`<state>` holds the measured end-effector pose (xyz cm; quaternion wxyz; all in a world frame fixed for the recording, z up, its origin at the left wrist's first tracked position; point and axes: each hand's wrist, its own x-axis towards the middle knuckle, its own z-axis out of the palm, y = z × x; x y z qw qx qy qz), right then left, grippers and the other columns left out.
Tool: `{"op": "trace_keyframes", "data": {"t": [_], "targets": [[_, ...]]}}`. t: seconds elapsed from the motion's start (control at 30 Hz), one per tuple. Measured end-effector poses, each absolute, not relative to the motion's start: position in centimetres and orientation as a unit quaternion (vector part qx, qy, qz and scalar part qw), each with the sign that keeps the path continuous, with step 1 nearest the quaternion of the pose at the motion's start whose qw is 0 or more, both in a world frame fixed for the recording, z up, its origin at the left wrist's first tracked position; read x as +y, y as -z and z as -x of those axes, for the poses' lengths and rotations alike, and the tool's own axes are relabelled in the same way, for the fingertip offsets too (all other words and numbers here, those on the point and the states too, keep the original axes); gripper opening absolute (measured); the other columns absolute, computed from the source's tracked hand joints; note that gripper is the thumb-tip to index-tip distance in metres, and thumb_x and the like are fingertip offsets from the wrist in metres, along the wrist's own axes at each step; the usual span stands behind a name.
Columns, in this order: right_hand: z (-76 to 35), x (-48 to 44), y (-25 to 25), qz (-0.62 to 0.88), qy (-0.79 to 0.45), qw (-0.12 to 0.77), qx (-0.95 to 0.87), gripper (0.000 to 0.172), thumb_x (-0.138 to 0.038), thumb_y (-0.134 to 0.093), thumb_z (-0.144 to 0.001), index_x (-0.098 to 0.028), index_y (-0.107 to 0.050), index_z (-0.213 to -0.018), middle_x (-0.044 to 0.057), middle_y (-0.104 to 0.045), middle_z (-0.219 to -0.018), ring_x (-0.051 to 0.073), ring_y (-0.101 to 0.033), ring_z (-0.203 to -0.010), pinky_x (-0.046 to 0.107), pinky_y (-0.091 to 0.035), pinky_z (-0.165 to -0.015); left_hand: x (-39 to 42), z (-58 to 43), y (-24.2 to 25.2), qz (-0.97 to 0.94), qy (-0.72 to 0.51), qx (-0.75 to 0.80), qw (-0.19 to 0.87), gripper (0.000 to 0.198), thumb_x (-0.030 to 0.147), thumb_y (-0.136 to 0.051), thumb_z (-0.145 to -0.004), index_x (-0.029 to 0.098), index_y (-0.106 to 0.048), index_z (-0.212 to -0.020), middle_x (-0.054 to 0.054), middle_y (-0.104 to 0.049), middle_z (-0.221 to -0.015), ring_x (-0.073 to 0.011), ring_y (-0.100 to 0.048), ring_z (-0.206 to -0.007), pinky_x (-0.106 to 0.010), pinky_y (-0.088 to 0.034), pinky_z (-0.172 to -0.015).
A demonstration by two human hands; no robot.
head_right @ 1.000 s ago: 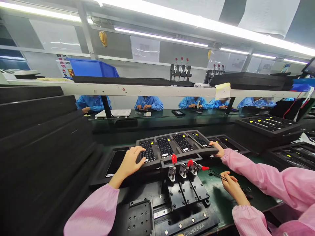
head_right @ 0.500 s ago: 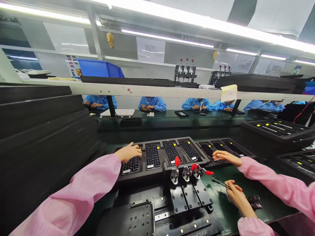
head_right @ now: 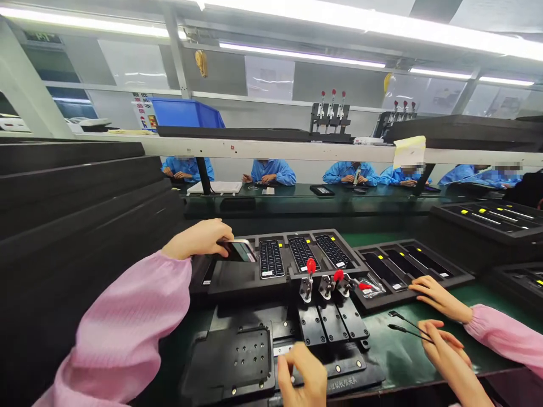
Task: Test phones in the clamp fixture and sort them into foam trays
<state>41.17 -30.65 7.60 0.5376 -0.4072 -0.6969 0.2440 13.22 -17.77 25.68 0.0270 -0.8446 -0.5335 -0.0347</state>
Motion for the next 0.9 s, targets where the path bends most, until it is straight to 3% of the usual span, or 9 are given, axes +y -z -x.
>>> {"op": "trace_keyframes", "data": {"t": [0.1, 0.17, 0.27, 0.47, 0.6, 0.7, 0.8, 0.87, 0.9], "targets": [[-40.4, -30.6, -8.7, 0.369, -0.230, 0.570, -0.697, 0.018, -0.026, -0.052, -0.082, -0.022, -0.050, -0.064, -0.001, -0.050, -0.059, 0.014, -0.048, -0.054, 0.027, -0.041, -0.051, -23.2, -14.7, -25.6, 0.831, 0.044, -0.554, -0.001, 0.009, 0.027, -0.073, -0.062, 0.024, -0.066, -0.066, 0.005, -0.062, -0.061, -0.0163, -0.059, -0.060, -0.024, -0.040, -0.059], [-40.7, -30.0, -9.3, 0.358, -0.239, 0.582, -0.690, 0.013, -0.022, -0.052, -0.081, -0.022, -0.052, -0.068, 0.000, -0.052, -0.061, 0.015, -0.049, -0.057, 0.027, -0.041, -0.053, -26.4, -15.8, -23.7, 0.830, 0.033, -0.554, -0.051, 0.011, 0.026, -0.076, -0.059, 0.025, -0.067, -0.064, 0.005, -0.062, -0.059, -0.0161, -0.059, -0.057, -0.024, -0.037, -0.054], [-40.8, -30.0, -8.9, 0.370, -0.266, 0.573, -0.682, 0.017, -0.023, -0.050, -0.083, -0.020, -0.050, -0.067, 0.000, -0.050, -0.060, 0.013, -0.047, -0.056, 0.025, -0.038, -0.054, -29.0, -17.4, -19.2, 0.815, -0.014, -0.566, -0.124, 0.019, 0.024, -0.080, -0.052, 0.026, -0.069, -0.068, 0.004, -0.063, -0.061, -0.0180, -0.062, -0.060, -0.024, -0.039, -0.052], [-41.0, -31.3, -6.5, 0.405, -0.293, 0.532, -0.683, 0.022, -0.027, -0.049, -0.084, -0.018, -0.052, -0.064, -0.001, -0.051, -0.059, 0.011, -0.049, -0.056, 0.022, -0.038, -0.055, -28.1, -19.5, -14.0, 0.806, -0.054, -0.571, -0.146, 0.026, 0.021, -0.085, -0.039, 0.024, -0.067, -0.056, 0.002, -0.061, -0.061, -0.0211, -0.063, -0.063, -0.026, -0.045, -0.056], [-40.8, -31.1, -5.9, 0.424, -0.281, 0.514, -0.691, 0.024, -0.030, -0.049, -0.085, -0.018, -0.053, -0.065, -0.001, -0.053, -0.060, 0.011, -0.050, -0.056, 0.022, -0.039, -0.056, -26.9, -19.7, -12.9, 0.806, -0.042, -0.571, -0.151, 0.039, 0.020, -0.086, -0.038, 0.023, -0.069, -0.073, -0.002, -0.064, -0.075, -0.0247, -0.064, -0.071, -0.029, -0.047, -0.059], [-40.3, -30.6, -5.6, 0.439, -0.276, 0.485, -0.704, 0.024, -0.031, -0.047, -0.087, -0.019, -0.054, -0.067, 0.000, -0.054, -0.063, 0.012, -0.052, -0.060, 0.023, -0.041, -0.059, -26.5, -19.6, -11.7, 0.809, -0.014, -0.562, -0.170, 0.044, 0.024, -0.085, -0.043, 0.025, -0.069, -0.084, 0.000, -0.064, -0.076, -0.0221, -0.064, -0.072, -0.026, -0.047, -0.058], [-39.8, -30.0, -5.2, 0.440, -0.266, 0.457, -0.726, 0.017, -0.029, -0.046, -0.087, -0.020, -0.058, -0.078, 0.003, -0.059, -0.077, 0.016, -0.056, -0.074, 0.028, -0.045, -0.069, -26.6, -19.3, -10.9, 0.814, 0.022, -0.550, -0.183, 0.034, 0.028, -0.083, -0.048, 0.026, -0.070, -0.079, 0.002, -0.063, -0.073, -0.0197, -0.063, -0.071, -0.025, -0.047, -0.060], [-39.5, -29.6, -4.9, 0.429, -0.256, 0.438, -0.747, 0.016, -0.027, -0.048, -0.084, -0.022, -0.059, -0.095, 0.006, -0.059, -0.097, 0.020, -0.055, -0.094, 0.032, -0.046, -0.082, -27.0, -19.0, -10.7, 0.816, 0.050, -0.546, -0.180, 0.029, 0.028, -0.081, -0.050, 0.025, -0.071, -0.077, 0.000, -0.064, -0.087, -0.0211, -0.063, -0.079, -0.027, -0.049, -0.066], [-39.4, -29.4, -4.8, 0.419, -0.254, 0.424, -0.762, 0.023, -0.026, -0.049, -0.083, -0.023, -0.057, -0.105, 0.007, -0.056, -0.109, 0.022, -0.052, -0.104, 0.035, -0.044, -0.090, -27.3, -18.8, -10.8, 0.817, 0.065, -0.545, -0.176, 0.029, 0.027, -0.080, -0.052, 0.026, -0.071, -0.080, -0.001, -0.063, -0.097, -0.0223, -0.062, -0.085, -0.029, -0.049, -0.072]]}}
